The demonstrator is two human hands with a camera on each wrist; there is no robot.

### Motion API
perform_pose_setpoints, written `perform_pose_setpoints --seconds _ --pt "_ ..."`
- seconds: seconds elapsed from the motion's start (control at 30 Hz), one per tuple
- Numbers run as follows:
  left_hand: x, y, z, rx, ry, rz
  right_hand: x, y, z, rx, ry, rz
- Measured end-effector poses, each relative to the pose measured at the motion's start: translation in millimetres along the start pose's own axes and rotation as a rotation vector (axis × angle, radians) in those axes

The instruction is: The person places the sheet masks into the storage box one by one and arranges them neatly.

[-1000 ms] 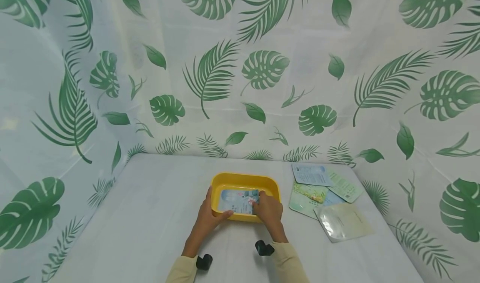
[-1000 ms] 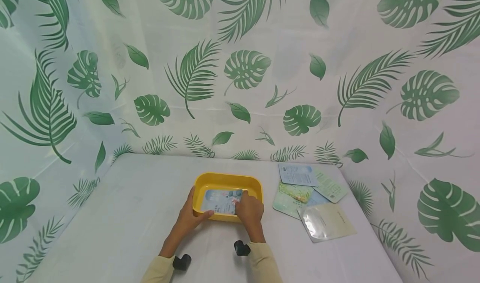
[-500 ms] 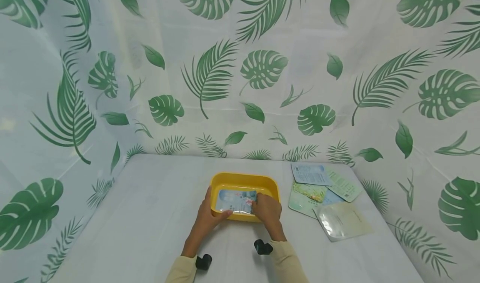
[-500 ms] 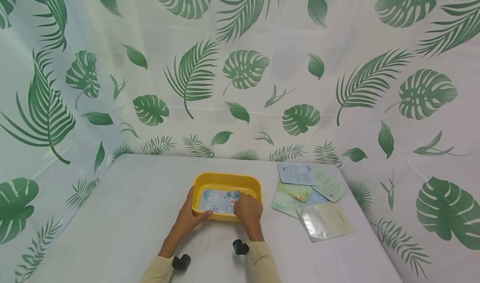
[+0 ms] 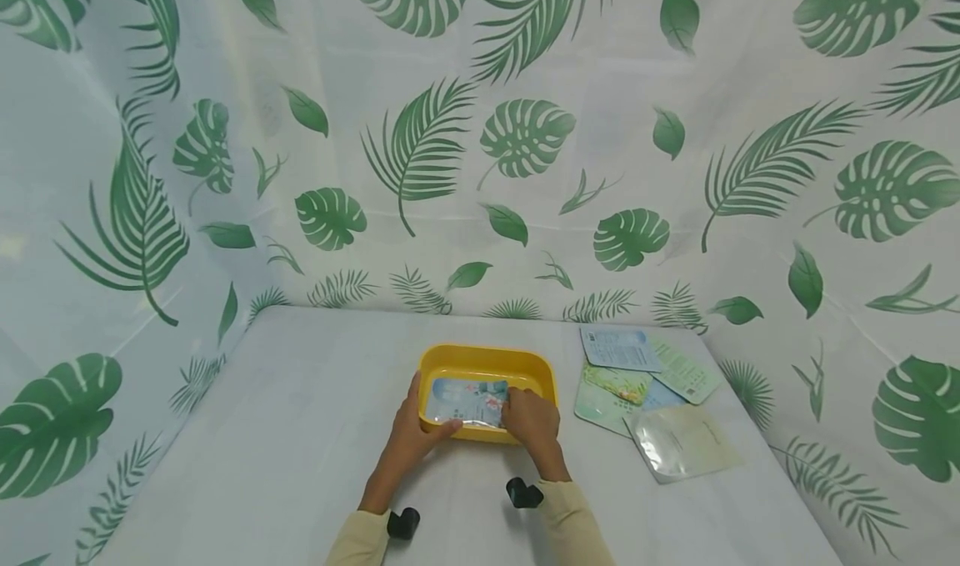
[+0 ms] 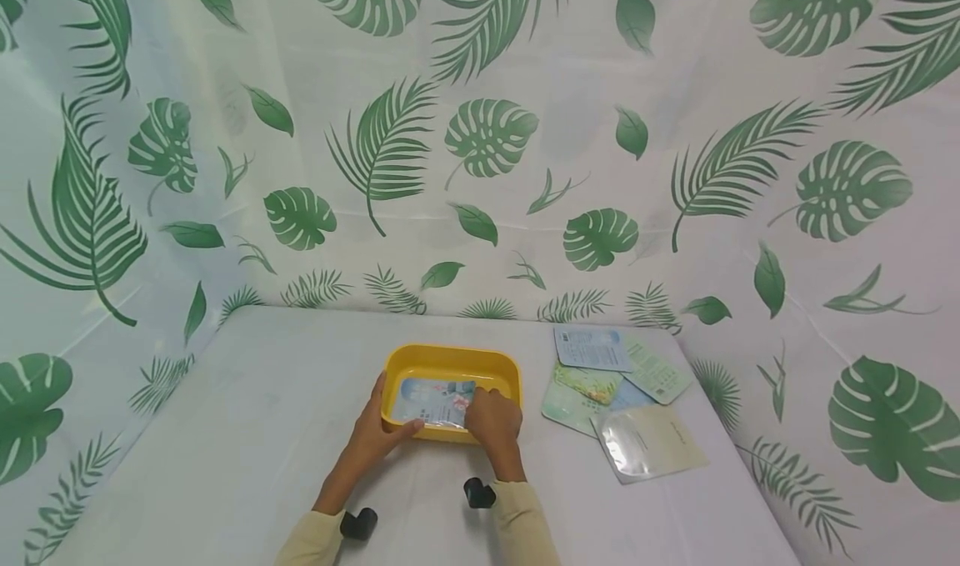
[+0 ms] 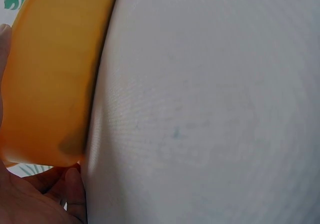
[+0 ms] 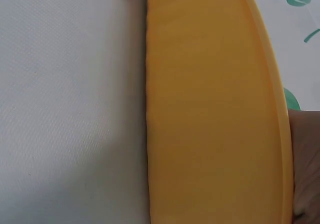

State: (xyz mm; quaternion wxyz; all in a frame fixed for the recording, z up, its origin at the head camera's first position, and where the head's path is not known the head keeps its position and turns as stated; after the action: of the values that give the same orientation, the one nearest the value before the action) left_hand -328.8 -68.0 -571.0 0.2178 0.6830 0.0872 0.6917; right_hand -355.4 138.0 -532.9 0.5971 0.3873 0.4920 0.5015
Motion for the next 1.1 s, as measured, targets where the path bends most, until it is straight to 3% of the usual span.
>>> perform_pose_setpoints --seconds 0.4,1.1 --pt "2.1 0.5 3.3 -0.007 0.015 -0.005 -0.8 -5.2 0.9 -0.045 0.029 -0.011" --pt "3.1 0.5 -0.4 0.001 -0.047 -0.007 -1.6 -4.7 -1.8 -0.063 0.057 -0.020"
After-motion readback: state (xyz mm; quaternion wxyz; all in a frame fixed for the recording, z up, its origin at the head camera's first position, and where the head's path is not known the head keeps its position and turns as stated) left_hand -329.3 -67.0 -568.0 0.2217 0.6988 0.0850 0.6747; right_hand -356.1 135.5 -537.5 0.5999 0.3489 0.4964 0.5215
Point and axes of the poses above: each hand's wrist, its own z-axis away from the middle knuckle, its own y-axis out of the back of the hand, x = y × z, the point moved 8 cm from there along -z, towards the middle knuckle, and after that the axes turned 10 degrees about -x, right-handed, at the moved point
